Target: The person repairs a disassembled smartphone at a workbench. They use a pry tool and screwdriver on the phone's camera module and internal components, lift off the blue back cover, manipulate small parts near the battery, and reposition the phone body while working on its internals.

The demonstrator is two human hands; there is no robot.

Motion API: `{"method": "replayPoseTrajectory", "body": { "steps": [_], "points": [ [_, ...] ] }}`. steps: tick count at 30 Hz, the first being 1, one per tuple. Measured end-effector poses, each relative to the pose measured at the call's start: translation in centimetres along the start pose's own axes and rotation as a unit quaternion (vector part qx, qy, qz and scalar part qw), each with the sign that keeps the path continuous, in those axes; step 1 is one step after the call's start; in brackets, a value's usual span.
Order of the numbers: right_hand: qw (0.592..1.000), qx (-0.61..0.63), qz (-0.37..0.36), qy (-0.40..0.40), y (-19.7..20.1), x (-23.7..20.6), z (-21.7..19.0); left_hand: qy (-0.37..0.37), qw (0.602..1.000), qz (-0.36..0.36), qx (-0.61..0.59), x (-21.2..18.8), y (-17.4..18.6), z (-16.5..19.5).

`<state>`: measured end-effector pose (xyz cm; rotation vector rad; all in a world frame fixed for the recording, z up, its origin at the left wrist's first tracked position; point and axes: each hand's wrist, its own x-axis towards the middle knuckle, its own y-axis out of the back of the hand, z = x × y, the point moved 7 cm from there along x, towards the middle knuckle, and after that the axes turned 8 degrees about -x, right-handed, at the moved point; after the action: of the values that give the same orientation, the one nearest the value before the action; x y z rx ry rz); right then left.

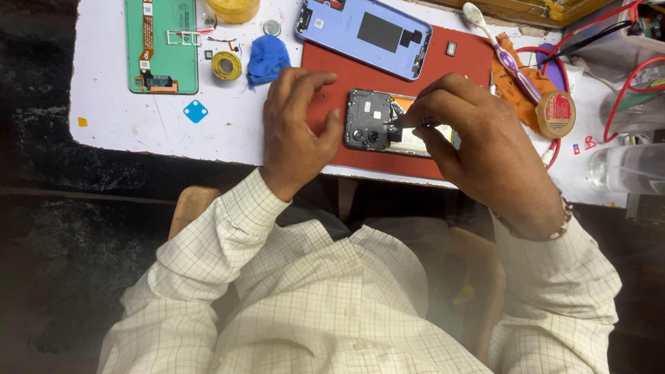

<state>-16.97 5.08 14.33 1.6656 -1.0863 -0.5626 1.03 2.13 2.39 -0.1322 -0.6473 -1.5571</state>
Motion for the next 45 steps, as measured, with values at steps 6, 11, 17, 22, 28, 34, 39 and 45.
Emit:
{"method": "replayPoseTrajectory", "body": {
  "steps": [6, 11, 17, 22, 28, 34, 39, 45],
  "points": [
    [1.0, 0.007, 0.026, 0.0, 0.3, 0.1, -0.3, -0.013, 0.999, -0.027, 0.025, 0.1, -0.4, 0.3],
    [0.998, 0.027, 0.029, -0.047, -0.1, 0.0, 0.7, 0.004, 1.0, -0.019, 0.02, -0.1, -0.5, -0.4],
    [0.998, 0.023, 0.03, -0.05, -0.3, -0.3, 1.3, 0.005, 1.0, -0.017, 0.025, -0.2, -0.7, -0.9],
    [0.998, 0.034, 0.044, -0.034, 0.1, -0.3, 1.0, 0.005, 1.0, -0.021, 0.021, -0.2, -0.7, -0.7],
    [0.996, 0.062, 0.064, -0.014, 0.7, -0.3, 0.1, -0.017, 0.998, -0.045, 0.028, 0.0, -0.8, 0.0],
    [0.993, 0.082, 0.09, 0.006, -0.3, 0.6, -0.6, -0.023, 0.998, -0.051, 0.013, 0.1, -0.8, 0.2],
    [0.992, 0.077, 0.101, -0.024, -0.6, 0.4, 0.2, 0.015, 1.0, -0.009, 0.014, -0.1, -0.4, -0.5],
    [0.991, 0.051, 0.111, -0.049, -0.2, -0.2, 2.7, 0.064, 0.992, 0.03, 0.106, -0.4, -0.1, -1.1]
  ]
}}
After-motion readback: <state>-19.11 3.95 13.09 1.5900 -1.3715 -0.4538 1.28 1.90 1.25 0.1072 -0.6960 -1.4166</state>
